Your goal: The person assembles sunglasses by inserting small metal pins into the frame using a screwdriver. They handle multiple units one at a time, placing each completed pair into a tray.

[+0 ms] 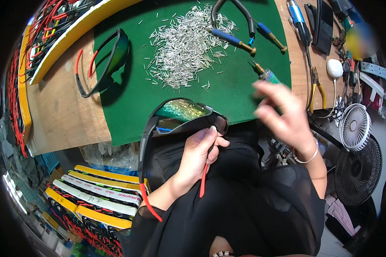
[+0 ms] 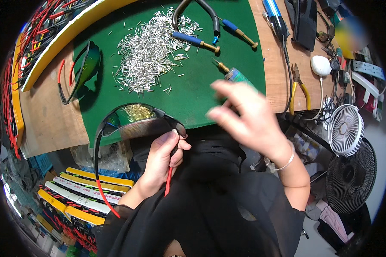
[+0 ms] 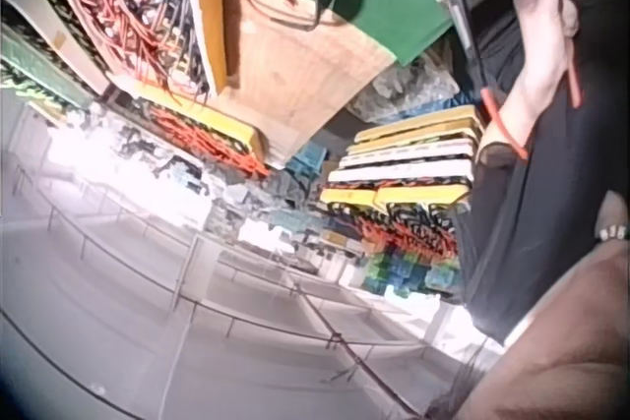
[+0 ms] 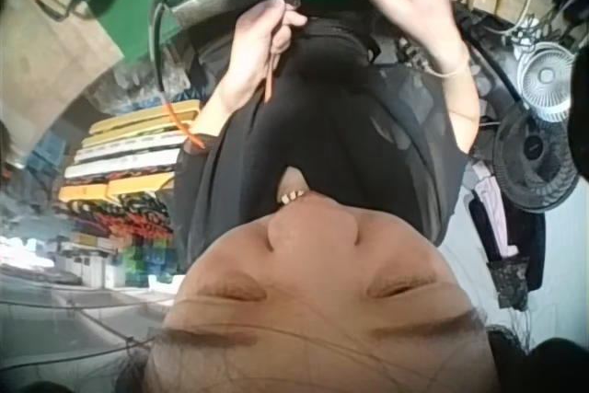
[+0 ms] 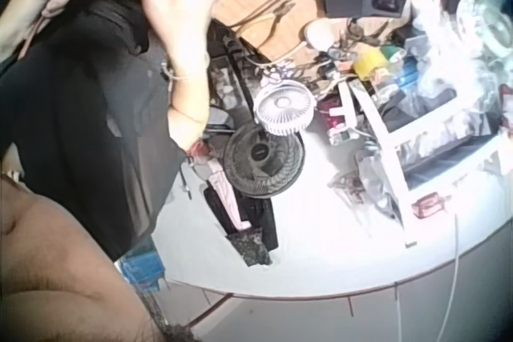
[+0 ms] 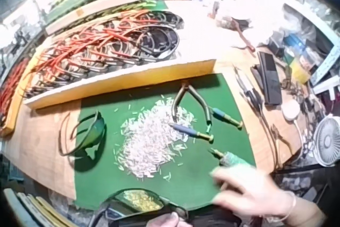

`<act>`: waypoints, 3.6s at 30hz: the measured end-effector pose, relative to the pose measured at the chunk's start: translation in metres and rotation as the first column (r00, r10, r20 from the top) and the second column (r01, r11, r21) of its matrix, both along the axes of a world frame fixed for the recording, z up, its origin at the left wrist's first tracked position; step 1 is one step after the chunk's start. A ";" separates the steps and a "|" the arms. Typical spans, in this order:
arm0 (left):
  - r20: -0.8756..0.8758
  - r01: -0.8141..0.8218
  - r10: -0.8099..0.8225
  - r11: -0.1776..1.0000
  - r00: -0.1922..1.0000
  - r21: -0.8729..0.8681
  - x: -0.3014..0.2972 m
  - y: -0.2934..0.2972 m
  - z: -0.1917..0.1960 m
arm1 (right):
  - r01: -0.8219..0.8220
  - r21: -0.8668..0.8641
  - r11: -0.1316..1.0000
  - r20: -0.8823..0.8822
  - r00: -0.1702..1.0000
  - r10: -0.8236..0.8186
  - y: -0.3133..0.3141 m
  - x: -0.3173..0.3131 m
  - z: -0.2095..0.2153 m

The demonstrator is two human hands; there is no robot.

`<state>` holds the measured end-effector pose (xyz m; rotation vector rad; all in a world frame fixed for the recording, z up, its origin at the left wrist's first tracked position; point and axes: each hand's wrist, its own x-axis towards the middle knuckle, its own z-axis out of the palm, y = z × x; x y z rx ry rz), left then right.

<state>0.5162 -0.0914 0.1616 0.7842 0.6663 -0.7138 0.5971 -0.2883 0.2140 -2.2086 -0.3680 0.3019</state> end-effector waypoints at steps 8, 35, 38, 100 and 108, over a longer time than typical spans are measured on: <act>-0.047 -0.041 0.034 0.986 0.998 -0.159 -0.004 -0.004 -0.003 | 0.121 -0.412 0.903 0.437 0.896 0.079 -0.010 0.023 -0.038; -0.169 -0.010 -0.044 0.952 0.985 -0.306 0.010 0.006 -0.003 | -0.014 -0.516 0.856 0.206 0.969 0.140 0.040 0.029 -0.024; -0.163 0.000 -0.049 0.958 0.985 -0.288 0.010 0.005 -0.001 | 0.005 -0.517 0.856 0.229 0.964 0.133 0.040 0.029 -0.025; -0.016 -0.042 0.043 0.997 0.999 0.069 0.001 -0.018 0.001 | -0.258 -0.663 0.703 0.280 0.785 0.552 0.015 -0.038 -0.010; 0.007 -0.029 0.029 0.997 1.000 0.065 0.001 -0.017 0.000 | -0.280 -0.635 0.720 0.269 0.794 0.546 0.017 -0.038 -0.011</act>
